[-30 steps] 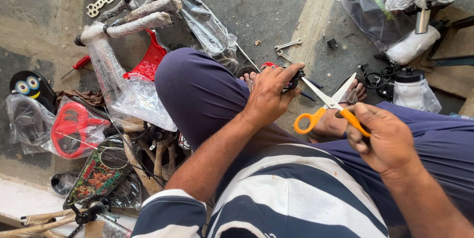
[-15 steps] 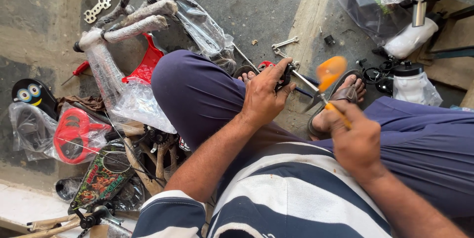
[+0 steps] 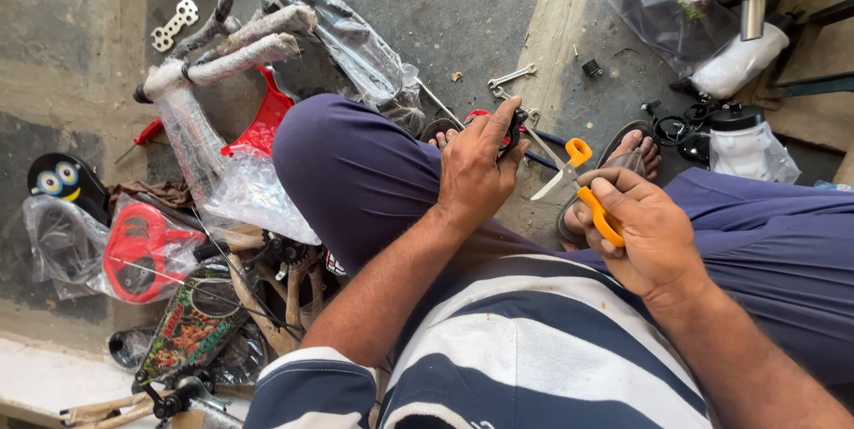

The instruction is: The person sits on the ground and assembles a bicycle water bottle cage. They first remove a white bottle from a plastic bag and place it aside. Then, using a pair of scissors, they repeatedly scrape and trim the edges of a black plastic bottle cage component. Finally, they attach a metal bracket to the cage.

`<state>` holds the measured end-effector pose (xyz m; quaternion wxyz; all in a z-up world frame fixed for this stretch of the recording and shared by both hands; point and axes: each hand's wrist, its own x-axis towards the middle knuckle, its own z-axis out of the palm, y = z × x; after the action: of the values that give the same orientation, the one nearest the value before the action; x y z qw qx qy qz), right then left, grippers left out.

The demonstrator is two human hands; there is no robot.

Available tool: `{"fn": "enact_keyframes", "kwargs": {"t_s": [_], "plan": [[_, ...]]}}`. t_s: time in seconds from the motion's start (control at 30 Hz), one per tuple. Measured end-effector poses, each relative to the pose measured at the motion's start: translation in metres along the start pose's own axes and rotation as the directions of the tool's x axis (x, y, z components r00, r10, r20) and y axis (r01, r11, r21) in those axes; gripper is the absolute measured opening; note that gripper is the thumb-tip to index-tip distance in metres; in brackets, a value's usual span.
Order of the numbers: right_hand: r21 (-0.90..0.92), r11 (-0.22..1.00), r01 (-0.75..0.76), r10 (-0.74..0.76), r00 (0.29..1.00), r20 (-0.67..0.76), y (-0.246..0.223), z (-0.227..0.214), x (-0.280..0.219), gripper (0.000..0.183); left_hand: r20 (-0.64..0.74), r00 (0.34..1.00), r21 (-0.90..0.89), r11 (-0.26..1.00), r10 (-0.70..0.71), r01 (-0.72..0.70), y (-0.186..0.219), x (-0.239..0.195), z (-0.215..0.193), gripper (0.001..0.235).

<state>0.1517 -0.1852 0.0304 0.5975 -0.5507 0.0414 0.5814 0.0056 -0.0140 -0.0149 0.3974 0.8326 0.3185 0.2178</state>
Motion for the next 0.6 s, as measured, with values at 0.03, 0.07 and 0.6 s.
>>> {"fn": "enact_keyframes", "kwargs": {"t_s": [0.03, 0.07, 0.6], "plan": [[0.121, 0.992, -0.035, 0.028, 0.998, 0.055, -0.004, 0.001, 0.000, 0.026, -0.007, 1.000, -0.004, 1.000, 0.010, -0.010, 0.000, 0.001, 0.000, 0.058], [-0.232, 0.959, 0.160, -0.152, 0.987, 0.050, -0.006, 0.005, -0.005, 0.031, -0.009, 1.000, 0.005, 1.000, 0.000, 0.000, 0.000, 0.001, 0.000, 0.059], [-0.772, 0.455, 0.445, -0.590, 0.800, 0.114, -0.008, 0.004, -0.019, 0.030, 0.012, 0.999, -0.017, 0.998, -0.053, 0.053, 0.001, 0.002, 0.000, 0.059]]}}
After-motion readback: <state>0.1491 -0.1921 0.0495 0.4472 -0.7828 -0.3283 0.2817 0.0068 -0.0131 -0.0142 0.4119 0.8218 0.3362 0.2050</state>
